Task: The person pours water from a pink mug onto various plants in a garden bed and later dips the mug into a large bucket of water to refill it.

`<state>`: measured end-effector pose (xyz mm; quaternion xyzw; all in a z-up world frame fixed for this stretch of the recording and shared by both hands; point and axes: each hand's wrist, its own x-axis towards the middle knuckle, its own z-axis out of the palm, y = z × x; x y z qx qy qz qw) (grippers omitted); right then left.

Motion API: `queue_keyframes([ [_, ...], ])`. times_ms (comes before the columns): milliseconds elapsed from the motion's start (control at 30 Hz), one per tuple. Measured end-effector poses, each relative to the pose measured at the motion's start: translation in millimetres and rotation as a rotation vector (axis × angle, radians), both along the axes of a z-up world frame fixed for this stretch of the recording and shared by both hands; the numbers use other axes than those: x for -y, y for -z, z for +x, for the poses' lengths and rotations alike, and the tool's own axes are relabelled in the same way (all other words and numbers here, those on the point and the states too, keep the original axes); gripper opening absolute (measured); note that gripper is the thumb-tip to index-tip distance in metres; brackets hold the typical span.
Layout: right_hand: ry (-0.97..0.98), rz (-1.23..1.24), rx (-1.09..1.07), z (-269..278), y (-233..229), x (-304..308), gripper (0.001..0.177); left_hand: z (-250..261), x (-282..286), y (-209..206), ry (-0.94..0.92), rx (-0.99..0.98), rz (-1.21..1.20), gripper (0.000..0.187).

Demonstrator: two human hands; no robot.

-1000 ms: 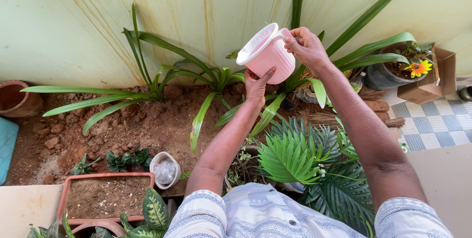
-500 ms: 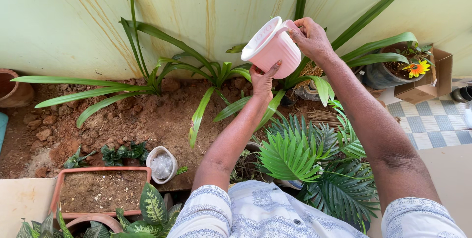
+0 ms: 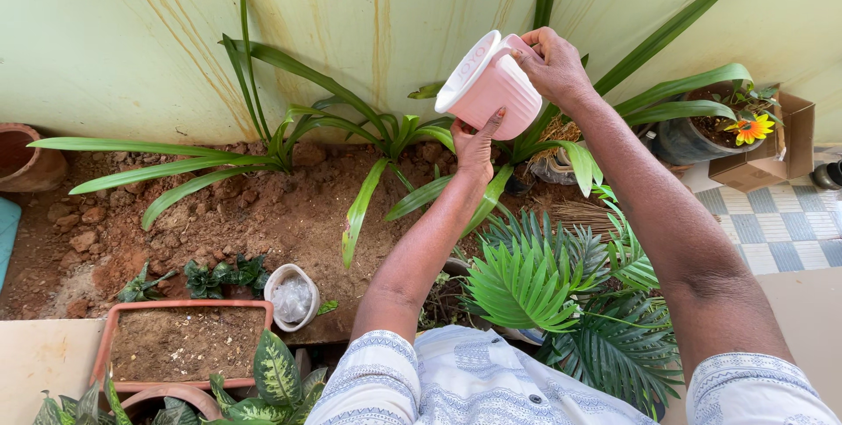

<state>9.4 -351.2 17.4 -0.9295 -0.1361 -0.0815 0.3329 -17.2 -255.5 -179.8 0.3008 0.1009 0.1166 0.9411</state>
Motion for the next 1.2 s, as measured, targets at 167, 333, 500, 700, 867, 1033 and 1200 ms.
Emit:
queue_keyframes([
  [167, -0.005, -0.017, 0.006, 4, 1, -1, 0.041, 3, 0, 2, -0.010, 0.014, -0.007, 0.094],
  [333, 0.020, -0.023, -0.044, 8, 1, -3, 0.040, 8, 2, 8, 0.000, -0.013, -0.021, 0.092],
  [500, 0.005, -0.039, -0.027, 11, 0, -6, 0.038, 12, 6, 13, -0.015, -0.016, -0.045, 0.093],
  [700, 0.001, -0.049, -0.002, 16, 1, -7, 0.038, 15, 7, 13, -0.016, -0.017, -0.072, 0.098],
  [867, -0.009, 0.021, -0.025, 18, 4, -1, 0.040, 17, 2, 11, -0.030, -0.048, -0.025, 0.106],
  [1033, -0.046, 0.180, -0.113, 11, 10, 10, 0.043, 13, -7, 7, -0.049, -0.017, 0.033, 0.110],
  [1200, -0.125, 0.384, -0.198, 7, 21, 22, 0.045, 5, -15, 0, -0.027, -0.005, 0.107, 0.110],
])
